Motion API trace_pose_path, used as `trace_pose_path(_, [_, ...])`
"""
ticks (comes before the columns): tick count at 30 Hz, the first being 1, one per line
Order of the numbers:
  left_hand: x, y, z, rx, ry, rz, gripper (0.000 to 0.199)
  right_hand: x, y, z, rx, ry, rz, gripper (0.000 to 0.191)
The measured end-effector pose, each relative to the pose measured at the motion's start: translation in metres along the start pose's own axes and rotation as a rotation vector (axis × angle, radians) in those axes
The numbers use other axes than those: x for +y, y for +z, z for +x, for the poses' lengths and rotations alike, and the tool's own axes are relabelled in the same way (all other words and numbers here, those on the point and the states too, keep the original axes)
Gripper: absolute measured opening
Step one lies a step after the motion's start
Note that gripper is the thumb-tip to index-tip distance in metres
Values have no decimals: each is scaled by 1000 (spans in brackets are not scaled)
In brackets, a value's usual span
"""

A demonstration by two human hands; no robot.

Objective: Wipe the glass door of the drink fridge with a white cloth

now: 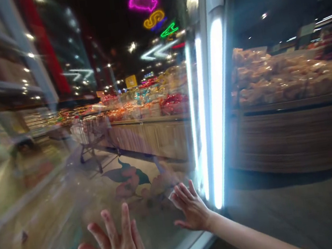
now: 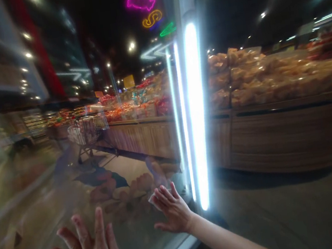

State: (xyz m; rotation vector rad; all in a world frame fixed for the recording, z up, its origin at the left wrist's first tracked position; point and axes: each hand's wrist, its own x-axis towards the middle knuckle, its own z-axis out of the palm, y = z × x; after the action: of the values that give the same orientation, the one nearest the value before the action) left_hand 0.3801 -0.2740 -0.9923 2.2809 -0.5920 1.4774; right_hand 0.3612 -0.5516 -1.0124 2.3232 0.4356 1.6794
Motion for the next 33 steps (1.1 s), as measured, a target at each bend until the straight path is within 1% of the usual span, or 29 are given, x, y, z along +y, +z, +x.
trace_pose_path(2, [2, 1, 0, 2, 1, -13, 91, -5, 1, 13, -12, -25, 10, 93])
trace_pose_path(5, [6, 2, 1, 5, -9, -39, 90, -12, 4, 43, -59, 108, 13, 97])
trace_pose_path(6, [8, 1, 2, 9, -16, -45, 89, -18, 5, 49, -69, 138, 9, 96])
trace_pose_path(8, [11, -1, 3, 11, -19, -39, 88, -34, 6, 47, -58, 118, -5, 92])
trace_pose_path(11, [13, -5, 4, 5, -4, -6, 88, -60, 5, 34, -2, 1, -9, 83])
trace_pose_path(13, [10, -8, 5, 13, -38, 7, 88, -68, 3, 42, 11, -18, 7, 83])
trace_pose_path(15, [4, -12, 7, 27, -83, 5, 88, -69, 1, 68, 9, 22, 19, 89])
trace_pose_path(17, [-2, -16, 9, 32, -88, 1, 87, -73, 0, 95, 8, 97, 29, 95])
trace_pose_path(18, [-4, -17, 9, 31, -83, -2, 87, -77, 0, 102, 11, 123, 34, 97])
trace_pose_path(20, [-7, -20, 11, 38, -92, -5, 88, -90, 0, 100, 16, 118, 49, 96])
trace_pose_path(23, [-13, -25, 11, 47, -135, 7, 88, -113, 2, 78, 11, 58, 63, 88])
trace_pose_path(24, [-16, -27, 11, 51, -145, 16, 87, -119, 3, 78, 15, 51, 65, 87])
trace_pose_path(26, [-25, -32, 10, 65, -157, 32, 86, -127, 2, 93, 28, 75, 73, 90])
trace_pose_path(29, [-44, -40, 8, 81, -144, 46, 85, -138, 0, 130, 41, 137, 96, 99])
trace_pose_path(30, [-50, -42, 7, 81, -135, 53, 85, -144, 0, 135, 45, 142, 102, 101])
trace_pose_path(31, [-57, -45, 7, 83, -128, 63, 85, -150, 0, 134, 48, 136, 106, 100])
trace_pose_path(33, [-68, -49, 5, 99, -129, 83, 84, -162, 3, 118, 43, 103, 104, 94])
